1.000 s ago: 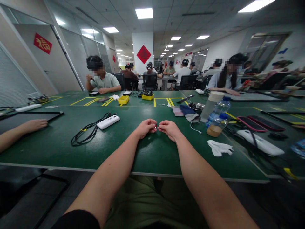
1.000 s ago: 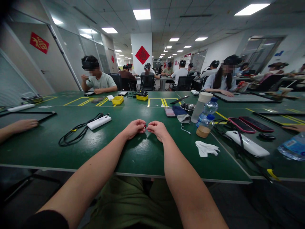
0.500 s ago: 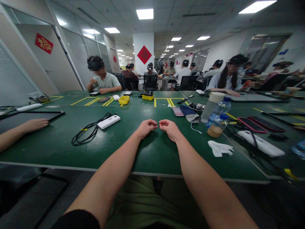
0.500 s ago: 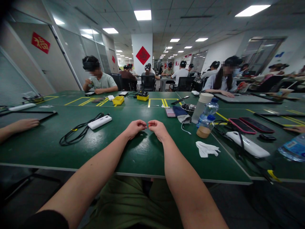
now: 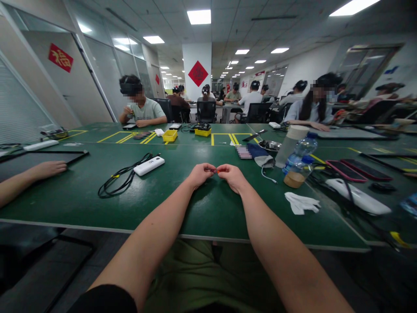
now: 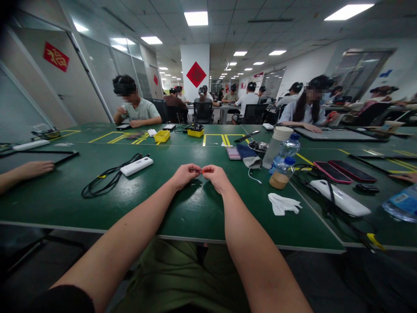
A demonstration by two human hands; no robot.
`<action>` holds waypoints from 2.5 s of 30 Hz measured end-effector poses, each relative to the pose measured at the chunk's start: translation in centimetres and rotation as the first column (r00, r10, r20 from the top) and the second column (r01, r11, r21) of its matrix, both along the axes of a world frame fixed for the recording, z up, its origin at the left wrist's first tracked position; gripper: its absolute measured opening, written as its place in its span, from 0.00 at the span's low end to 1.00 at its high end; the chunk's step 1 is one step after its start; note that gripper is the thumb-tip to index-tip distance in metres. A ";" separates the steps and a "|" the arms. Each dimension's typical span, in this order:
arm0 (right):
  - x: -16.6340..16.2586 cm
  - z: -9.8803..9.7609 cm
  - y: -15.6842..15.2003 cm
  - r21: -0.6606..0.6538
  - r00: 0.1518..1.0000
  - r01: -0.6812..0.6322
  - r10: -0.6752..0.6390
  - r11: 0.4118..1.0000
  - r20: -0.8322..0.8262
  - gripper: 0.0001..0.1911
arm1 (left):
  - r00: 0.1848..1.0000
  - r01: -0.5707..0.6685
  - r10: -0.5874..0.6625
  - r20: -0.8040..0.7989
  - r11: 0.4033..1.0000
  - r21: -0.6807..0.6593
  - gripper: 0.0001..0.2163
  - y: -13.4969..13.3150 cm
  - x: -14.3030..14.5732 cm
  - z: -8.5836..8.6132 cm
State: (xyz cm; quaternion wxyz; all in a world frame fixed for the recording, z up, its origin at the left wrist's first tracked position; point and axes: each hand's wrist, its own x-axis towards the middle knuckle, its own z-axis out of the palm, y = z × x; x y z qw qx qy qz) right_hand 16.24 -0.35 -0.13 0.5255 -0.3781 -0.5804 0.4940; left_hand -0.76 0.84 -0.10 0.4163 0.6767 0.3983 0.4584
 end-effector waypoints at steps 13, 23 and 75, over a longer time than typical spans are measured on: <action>0.1 0.2 0.0 -0.038 0.999 0.046 -0.047 0.998 -0.012 0.13 | 0.999 0.010 -0.007 -0.052 0.998 0.065 0.11 -0.7 -0.1 0.8; 0.0 0.6 -0.3 -0.085 0.994 0.040 -0.048 0.996 -0.094 0.12 | 0.981 0.092 -0.071 0.179 0.989 -0.112 0.11 -0.7 -0.1 0.6; 0.0 0.3 -0.1 -0.033 0.979 -0.032 0.038 0.999 0.201 0.10 | 0.909 0.117 0.022 0.417 0.945 -0.304 0.11 0.3 -0.7 0.3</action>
